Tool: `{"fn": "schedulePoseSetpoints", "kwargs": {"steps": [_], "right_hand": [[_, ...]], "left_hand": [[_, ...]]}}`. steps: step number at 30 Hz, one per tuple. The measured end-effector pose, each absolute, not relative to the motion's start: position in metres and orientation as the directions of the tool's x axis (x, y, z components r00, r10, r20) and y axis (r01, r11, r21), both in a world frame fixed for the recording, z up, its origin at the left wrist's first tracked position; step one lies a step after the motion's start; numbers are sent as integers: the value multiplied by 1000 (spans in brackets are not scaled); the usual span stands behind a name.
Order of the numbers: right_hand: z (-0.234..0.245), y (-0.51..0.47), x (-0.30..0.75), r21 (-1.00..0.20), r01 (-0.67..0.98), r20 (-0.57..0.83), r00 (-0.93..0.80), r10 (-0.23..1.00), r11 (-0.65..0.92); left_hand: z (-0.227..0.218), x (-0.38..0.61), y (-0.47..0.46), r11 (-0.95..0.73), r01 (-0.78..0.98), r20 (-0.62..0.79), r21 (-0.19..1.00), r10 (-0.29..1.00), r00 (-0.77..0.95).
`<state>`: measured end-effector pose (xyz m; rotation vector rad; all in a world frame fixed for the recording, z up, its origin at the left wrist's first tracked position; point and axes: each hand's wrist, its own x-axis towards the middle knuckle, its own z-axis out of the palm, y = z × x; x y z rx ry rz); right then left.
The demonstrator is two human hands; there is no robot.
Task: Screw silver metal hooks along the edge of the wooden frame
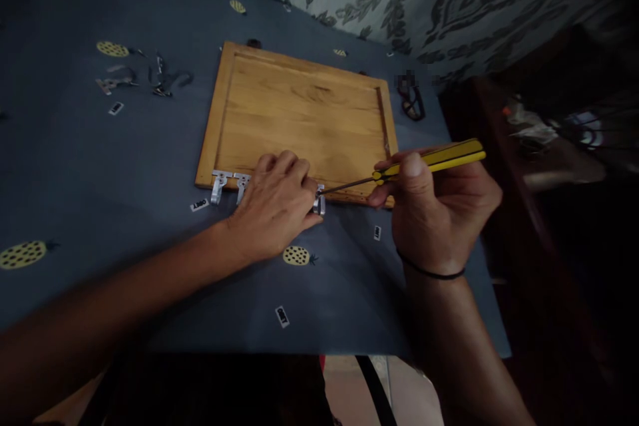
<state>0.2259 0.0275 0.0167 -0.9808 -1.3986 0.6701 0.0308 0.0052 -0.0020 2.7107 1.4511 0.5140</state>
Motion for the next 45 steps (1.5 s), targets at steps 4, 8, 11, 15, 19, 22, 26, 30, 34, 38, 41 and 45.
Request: {"fn": "schedulePoseSetpoints", "kwargs": {"steps": [4,8,11,15,19,22,26,30,34,38,41,45], "right_hand": [[29,24,233,-870,187,453,-60,889,456],[39,19,239,-880,261,340,-239,910,397],[41,17,239,-855,254,408,-207,889,452],[39,19,239,-802,233,551,-69,832,550],[36,21,241,-789,242,565,-72,822,564],[34,21,242,-799,255,542,-89,836,545],[33,20,240,-794,264,544,-91,834,547],[33,21,239,-799,268,536,-88,839,539],[34,22,240,-796,281,537,-81,840,536],[37,21,235,-784,320,537,-79,840,532],[37,20,231,-803,333,493,-95,865,494],[33,19,234,-795,328,522,-61,851,511]], "left_hand": [[0,30,5,-566,804,256,181,817,517],[0,30,6,-558,807,248,191,823,511],[-1,31,6,-560,808,269,183,819,507],[-2,30,6,-567,804,271,178,814,514],[-2,31,5,-563,804,270,190,818,509],[-2,31,5,-557,808,273,193,821,501],[-2,31,5,-562,806,277,187,817,505],[-3,30,5,-564,806,283,178,814,507],[-2,30,6,-568,803,269,180,814,515],[0,31,6,-565,804,251,183,818,518],[0,31,5,-564,805,251,182,818,517],[-1,30,6,-565,807,262,175,816,515]]}}
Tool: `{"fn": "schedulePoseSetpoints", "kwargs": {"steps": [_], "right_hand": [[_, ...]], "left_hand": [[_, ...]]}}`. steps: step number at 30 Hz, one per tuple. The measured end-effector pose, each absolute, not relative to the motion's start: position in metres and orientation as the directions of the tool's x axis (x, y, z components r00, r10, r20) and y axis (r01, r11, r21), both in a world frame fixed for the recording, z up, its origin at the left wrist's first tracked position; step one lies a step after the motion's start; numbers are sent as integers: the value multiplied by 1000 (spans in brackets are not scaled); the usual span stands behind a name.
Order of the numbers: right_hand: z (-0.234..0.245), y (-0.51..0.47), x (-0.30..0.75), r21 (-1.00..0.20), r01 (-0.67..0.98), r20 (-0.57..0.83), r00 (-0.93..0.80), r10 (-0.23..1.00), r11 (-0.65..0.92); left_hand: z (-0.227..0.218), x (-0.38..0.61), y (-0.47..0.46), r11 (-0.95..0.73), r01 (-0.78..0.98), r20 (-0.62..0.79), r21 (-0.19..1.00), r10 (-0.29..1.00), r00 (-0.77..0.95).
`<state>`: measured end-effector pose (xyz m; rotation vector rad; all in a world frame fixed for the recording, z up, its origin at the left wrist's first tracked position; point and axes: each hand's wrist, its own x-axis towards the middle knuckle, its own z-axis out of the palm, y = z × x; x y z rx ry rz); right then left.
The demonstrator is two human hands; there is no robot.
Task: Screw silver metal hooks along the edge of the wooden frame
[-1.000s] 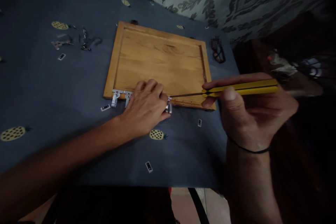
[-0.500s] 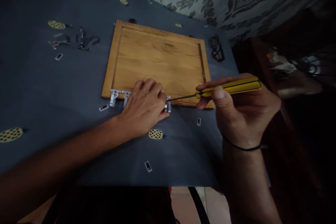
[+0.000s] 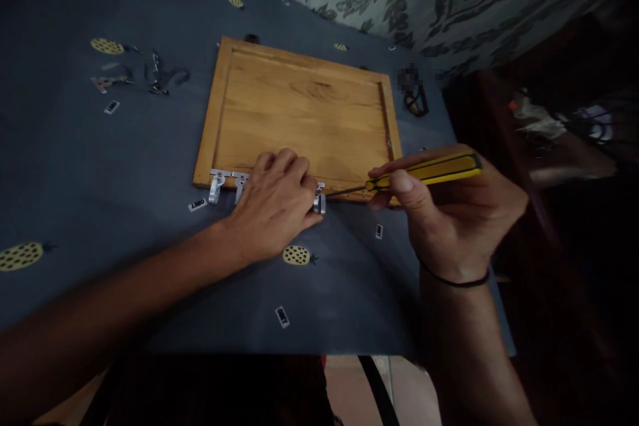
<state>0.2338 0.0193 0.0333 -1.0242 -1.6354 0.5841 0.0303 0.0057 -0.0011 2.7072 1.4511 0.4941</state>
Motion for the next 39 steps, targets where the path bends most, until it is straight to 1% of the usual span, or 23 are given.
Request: {"fn": "schedulePoseSetpoints", "kwargs": {"steps": [2,4,9,14,18,25,29,32,34,37,39], "right_hand": [[32,20,236,-776,307,569,-34,821,551],[31,19,237,-773,292,586,-12,810,563],[29,18,236,-796,301,549,-8,836,525],[31,19,235,-796,288,549,-28,835,533],[33,20,239,-797,284,534,-82,842,533],[34,23,247,-855,238,430,-175,886,461],[44,26,245,-862,260,383,-227,895,435],[51,30,239,-864,245,372,-277,886,440],[51,31,234,-871,228,381,-246,891,435],[47,31,230,-879,235,390,-149,909,416],[43,29,231,-878,232,398,-131,908,419]], "left_hand": [[-2,30,6,-568,804,264,175,814,518],[-3,31,6,-569,803,268,178,813,517],[-4,31,6,-564,805,288,181,813,505],[-3,31,6,-567,804,263,181,816,515],[-3,31,6,-561,809,265,176,818,510],[-1,31,7,-559,807,239,193,824,513],[0,32,7,-552,809,227,203,830,509],[-1,32,7,-551,812,238,195,829,506],[-2,32,7,-557,810,249,186,824,509],[-3,31,6,-564,805,259,182,818,514],[-3,31,6,-563,806,259,183,818,513]]}}
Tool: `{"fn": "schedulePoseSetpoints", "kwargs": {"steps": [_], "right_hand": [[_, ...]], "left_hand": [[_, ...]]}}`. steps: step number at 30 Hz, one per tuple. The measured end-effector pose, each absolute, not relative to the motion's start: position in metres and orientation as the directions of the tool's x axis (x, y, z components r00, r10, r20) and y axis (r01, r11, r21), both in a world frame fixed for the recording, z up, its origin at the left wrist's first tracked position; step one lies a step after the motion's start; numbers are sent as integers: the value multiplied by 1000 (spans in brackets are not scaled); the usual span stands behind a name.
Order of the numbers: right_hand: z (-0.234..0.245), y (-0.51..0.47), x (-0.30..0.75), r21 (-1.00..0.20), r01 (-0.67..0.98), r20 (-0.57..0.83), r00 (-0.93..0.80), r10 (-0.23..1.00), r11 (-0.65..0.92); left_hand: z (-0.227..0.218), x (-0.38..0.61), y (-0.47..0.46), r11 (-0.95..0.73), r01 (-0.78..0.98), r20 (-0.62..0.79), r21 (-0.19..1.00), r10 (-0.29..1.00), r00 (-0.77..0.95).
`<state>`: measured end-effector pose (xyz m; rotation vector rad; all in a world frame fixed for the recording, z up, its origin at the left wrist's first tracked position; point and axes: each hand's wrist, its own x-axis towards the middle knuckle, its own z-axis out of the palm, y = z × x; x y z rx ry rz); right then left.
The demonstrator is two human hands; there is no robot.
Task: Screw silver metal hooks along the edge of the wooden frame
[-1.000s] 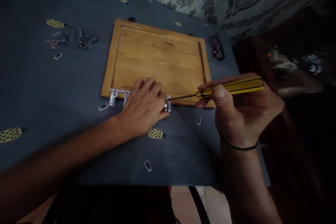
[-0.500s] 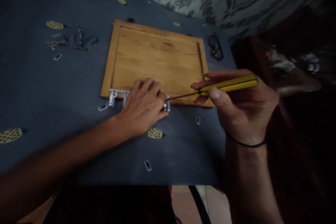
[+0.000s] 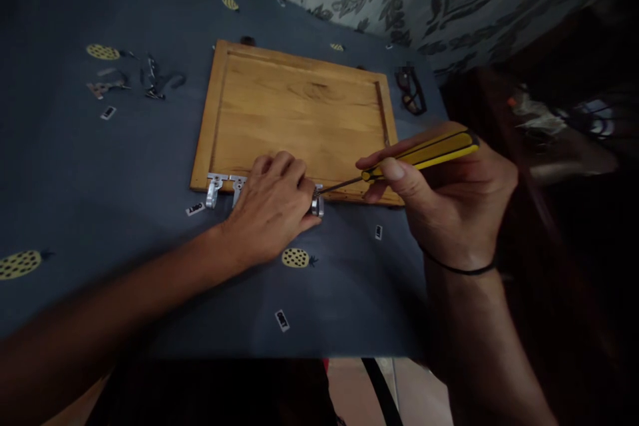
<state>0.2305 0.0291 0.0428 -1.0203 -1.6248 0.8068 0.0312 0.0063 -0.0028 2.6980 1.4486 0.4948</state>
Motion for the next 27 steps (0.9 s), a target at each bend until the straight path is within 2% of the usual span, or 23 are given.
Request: {"fn": "schedulePoseSetpoints", "kwargs": {"steps": [8,16,20,27], "right_hand": [[39,20,240,-903,149,369,-209,906,402],[58,25,234,-861,262,328,-371,869,436],[58,26,234,-842,301,326,-380,866,449],[43,26,222,-733,353,531,-236,814,581]], "left_hand": [[-2,31,6,-561,806,253,189,821,512],[-1,31,6,-563,807,255,178,819,514],[-1,31,6,-570,800,256,188,814,521],[-2,31,6,-559,807,250,193,823,510]]}}
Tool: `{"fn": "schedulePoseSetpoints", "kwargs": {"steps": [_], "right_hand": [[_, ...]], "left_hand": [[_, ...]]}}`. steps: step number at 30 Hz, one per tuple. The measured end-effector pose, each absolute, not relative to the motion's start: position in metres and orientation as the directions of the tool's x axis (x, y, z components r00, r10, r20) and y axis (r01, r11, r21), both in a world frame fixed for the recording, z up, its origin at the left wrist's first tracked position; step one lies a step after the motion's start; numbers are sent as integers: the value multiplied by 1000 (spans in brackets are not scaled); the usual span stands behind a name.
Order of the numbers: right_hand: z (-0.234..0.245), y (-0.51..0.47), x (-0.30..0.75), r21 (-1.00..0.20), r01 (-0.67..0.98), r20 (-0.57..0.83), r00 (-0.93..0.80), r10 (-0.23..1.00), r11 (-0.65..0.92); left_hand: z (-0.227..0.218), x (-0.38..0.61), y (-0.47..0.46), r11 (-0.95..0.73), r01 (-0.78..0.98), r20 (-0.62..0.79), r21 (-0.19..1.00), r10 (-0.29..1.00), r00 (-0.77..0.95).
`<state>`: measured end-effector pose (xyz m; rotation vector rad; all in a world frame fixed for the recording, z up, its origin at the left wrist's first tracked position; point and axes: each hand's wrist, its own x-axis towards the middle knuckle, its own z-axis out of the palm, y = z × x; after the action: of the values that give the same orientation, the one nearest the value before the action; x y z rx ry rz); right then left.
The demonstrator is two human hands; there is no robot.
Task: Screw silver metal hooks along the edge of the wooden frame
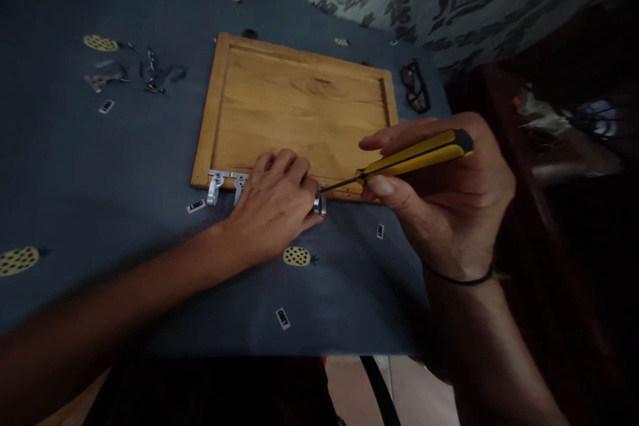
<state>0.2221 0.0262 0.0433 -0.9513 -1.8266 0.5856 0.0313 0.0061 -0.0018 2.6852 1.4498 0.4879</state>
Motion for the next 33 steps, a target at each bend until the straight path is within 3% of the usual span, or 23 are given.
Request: {"fn": "schedulePoseSetpoints", "kwargs": {"steps": [2,8,14,23,33], "right_hand": [[42,28,220,-691,377,582,-216,784,616],[52,25,225,-654,457,553,-256,793,603],[54,24,230,-764,257,540,-250,804,593],[50,22,236,-741,275,559,-253,790,613],[47,14,226,-799,310,507,-112,855,515]], "left_hand": [[-2,31,6,-559,807,256,187,821,510],[-3,31,6,-565,805,268,183,816,512],[-1,30,6,-570,800,254,185,815,521],[-3,31,6,-570,800,279,187,812,513],[-1,31,5,-556,813,258,170,822,508]]}}
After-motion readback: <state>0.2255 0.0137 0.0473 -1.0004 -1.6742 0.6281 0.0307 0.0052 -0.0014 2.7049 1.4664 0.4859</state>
